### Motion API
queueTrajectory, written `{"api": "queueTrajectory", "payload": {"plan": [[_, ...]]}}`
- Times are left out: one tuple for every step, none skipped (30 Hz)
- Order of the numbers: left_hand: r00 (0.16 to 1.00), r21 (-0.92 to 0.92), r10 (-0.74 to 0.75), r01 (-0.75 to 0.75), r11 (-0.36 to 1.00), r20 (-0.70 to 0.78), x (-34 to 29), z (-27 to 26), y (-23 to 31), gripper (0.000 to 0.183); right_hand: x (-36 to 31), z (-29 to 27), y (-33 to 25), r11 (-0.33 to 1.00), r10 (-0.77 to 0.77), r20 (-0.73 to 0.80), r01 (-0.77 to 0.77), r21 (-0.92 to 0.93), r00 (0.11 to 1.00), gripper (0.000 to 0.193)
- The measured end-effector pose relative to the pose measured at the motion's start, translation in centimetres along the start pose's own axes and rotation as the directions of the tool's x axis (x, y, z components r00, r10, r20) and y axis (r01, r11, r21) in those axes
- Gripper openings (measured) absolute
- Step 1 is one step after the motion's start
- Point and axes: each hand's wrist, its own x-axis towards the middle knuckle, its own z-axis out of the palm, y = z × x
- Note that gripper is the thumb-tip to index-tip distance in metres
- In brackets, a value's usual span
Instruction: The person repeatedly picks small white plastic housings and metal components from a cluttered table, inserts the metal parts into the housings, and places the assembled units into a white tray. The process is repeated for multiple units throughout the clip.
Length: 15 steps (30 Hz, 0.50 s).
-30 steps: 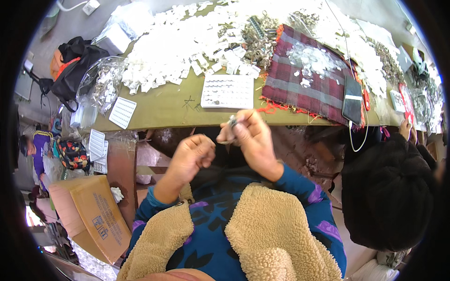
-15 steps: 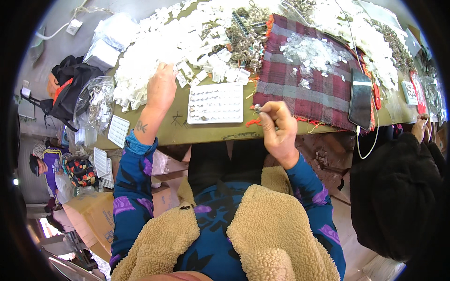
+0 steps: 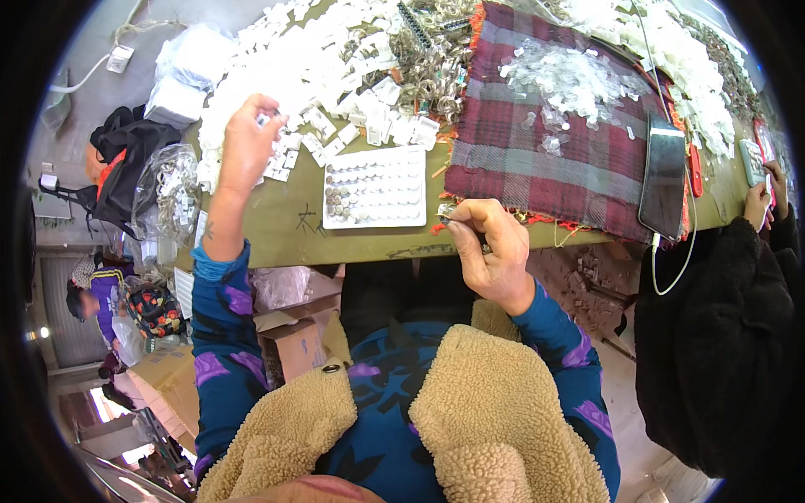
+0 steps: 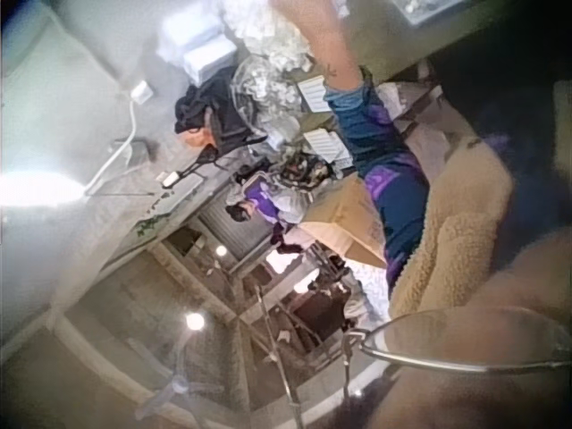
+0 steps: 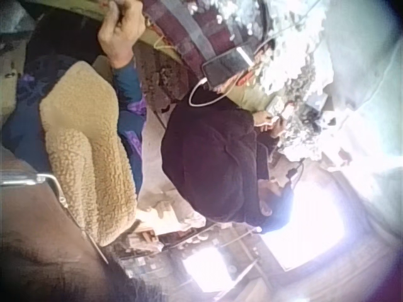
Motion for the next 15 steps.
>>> {"api": "queueTrajectory", "payload": {"plan": [[1.000,-0.107,-0.002,0.000,0.994,-0.019,0.5,-0.8,0.7,0.023,-0.1,0.0,0.0,1.000,0.001,-0.005,-0.001,0.005,1.000,0.012],[0.999,-0.199,-0.033,0.028,0.980,-0.019,1.2,-1.6,1.3,0.023,-0.1,0.1,0.0,1.000,-0.001,-0.005,0.001,-0.001,1.000,0.012],[0.999,-0.298,-0.026,0.014,0.955,-0.036,1.5,-2.1,1.7,0.023,-0.1,0.1,0.1,1.000,-0.001,-0.011,0.001,-0.004,1.000,0.012],[0.998,-0.333,-0.022,0.002,0.943,-0.056,1.4,-2.0,1.9,0.023,-0.2,0.1,0.1,1.000,-0.008,-0.022,0.008,-0.001,1.000,0.012],[0.995,-0.375,0.016,-0.051,0.926,-0.096,1.2,-1.8,1.9,0.023,-0.2,0.1,0.1,1.000,-0.002,-0.021,0.002,-0.009,1.000,0.012],[0.980,-0.422,0.128,-0.180,0.888,-0.151,0.9,-1.6,1.7,0.023,-0.2,0.2,0.1,1.000,-0.002,-0.023,0.002,-0.011,1.000,0.012],[0.985,-0.238,0.154,-0.169,0.957,-0.080,0.4,-1.3,1.2,0.021,-0.2,0.2,0.1,1.000,-0.002,-0.026,0.002,-0.012,1.000,0.012],[0.970,-0.056,0.242,-0.242,0.969,-0.003,-0.4,-1.0,0.5,0.020,-0.2,0.2,0.1,0.999,-0.015,-0.024,0.015,-0.028,1.000,0.012],[0.962,0.136,0.251,-0.264,0.955,0.104,-1.1,-0.6,-0.2,0.018,-0.2,0.2,0.1,0.999,-0.029,-0.022,0.028,-0.045,0.999,0.012],[0.922,0.167,0.368,-0.385,0.908,0.123,-1.6,-0.1,-0.9,0.017,-0.2,0.3,0.2,0.998,-0.034,-0.025,0.033,-0.056,0.999,0.012],[0.893,0.207,0.419,-0.446,0.871,0.161,-2.1,0.4,-1.6,0.015,-0.2,0.3,0.2,0.997,-0.039,-0.017,0.038,-0.074,0.999,0.012],[0.862,0.245,0.467,-0.505,0.828,0.199,-2.5,0.9,-2.2,0.014,-0.1,0.4,0.2,0.995,-0.039,-0.014,0.038,-0.087,0.999,0.012],[0.848,0.252,0.494,-0.529,0.810,0.192,-2.8,1.4,-2.7,0.013,-0.2,0.4,0.2,0.994,-0.062,-0.013,0.060,-0.096,0.998,0.012],[0.833,0.259,0.522,-0.554,0.791,0.185,-2.9,1.9,-3.0,0.011,-0.2,0.5,0.2,0.994,-0.035,-0.008,0.034,-0.103,0.999,0.012],[0.810,0.264,0.562,-0.587,0.766,0.169,-2.9,2.2,-3.3,0.010,-0.2,0.6,0.3,0.994,-0.031,-0.007,0.030,-0.106,0.999,0.011]]}}
